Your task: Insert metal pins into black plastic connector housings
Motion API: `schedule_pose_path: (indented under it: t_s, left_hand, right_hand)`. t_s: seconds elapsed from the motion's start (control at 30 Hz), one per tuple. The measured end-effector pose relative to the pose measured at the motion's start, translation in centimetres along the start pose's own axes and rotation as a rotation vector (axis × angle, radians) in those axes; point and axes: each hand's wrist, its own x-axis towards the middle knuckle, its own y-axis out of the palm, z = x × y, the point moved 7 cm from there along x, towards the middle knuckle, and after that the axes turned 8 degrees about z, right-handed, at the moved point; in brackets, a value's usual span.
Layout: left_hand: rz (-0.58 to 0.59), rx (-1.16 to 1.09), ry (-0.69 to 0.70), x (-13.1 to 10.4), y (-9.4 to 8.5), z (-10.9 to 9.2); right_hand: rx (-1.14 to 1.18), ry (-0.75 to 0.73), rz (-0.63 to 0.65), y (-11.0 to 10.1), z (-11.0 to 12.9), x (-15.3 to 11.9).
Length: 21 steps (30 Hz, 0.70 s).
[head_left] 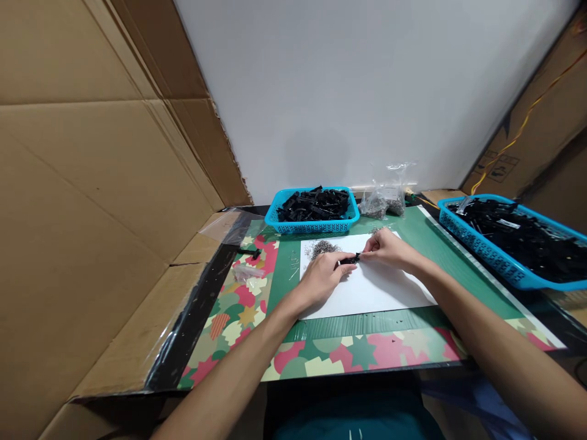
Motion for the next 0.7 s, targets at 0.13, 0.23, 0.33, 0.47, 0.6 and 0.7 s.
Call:
schedule_pose_path:
  t_s: [0.13, 0.23, 0.33, 0.47, 0.6, 0.7]
  left_hand:
    - [0.002, -0.060, -0.004, 0.1, 0.1, 0.3]
    - [-0.005, -0.065, -0.009, 0.2, 0.1, 0.4]
    - [-0.010, -0.056, -0.013, 0.2, 0.0, 0.4]
    - [-0.016, -0.038, -0.009, 0.2, -0.1, 0.2]
    - [-0.011, -0.013, 0.000, 0.2, -0.1, 0.1]
    - [-0.007, 0.009, 0.013, 0.2, -0.1, -0.1]
  right_hand:
    - [0.007, -0.019, 0.027, 0.0, 0.0, 0.0]
    - [0.002, -0.029, 0.048, -0.1, -0.1, 0.1]
    - [-0.010, -0.034, 0.088, -0.5, -0.4, 0.1]
    - [0.039, 0.006, 0.141, -0.9, -1.1, -0.3]
    - [0.380, -0.028, -0.114, -1.9, -0.8, -0.6]
    - [0.704, -0.188, -0.254, -1.7, 0.5, -0.6]
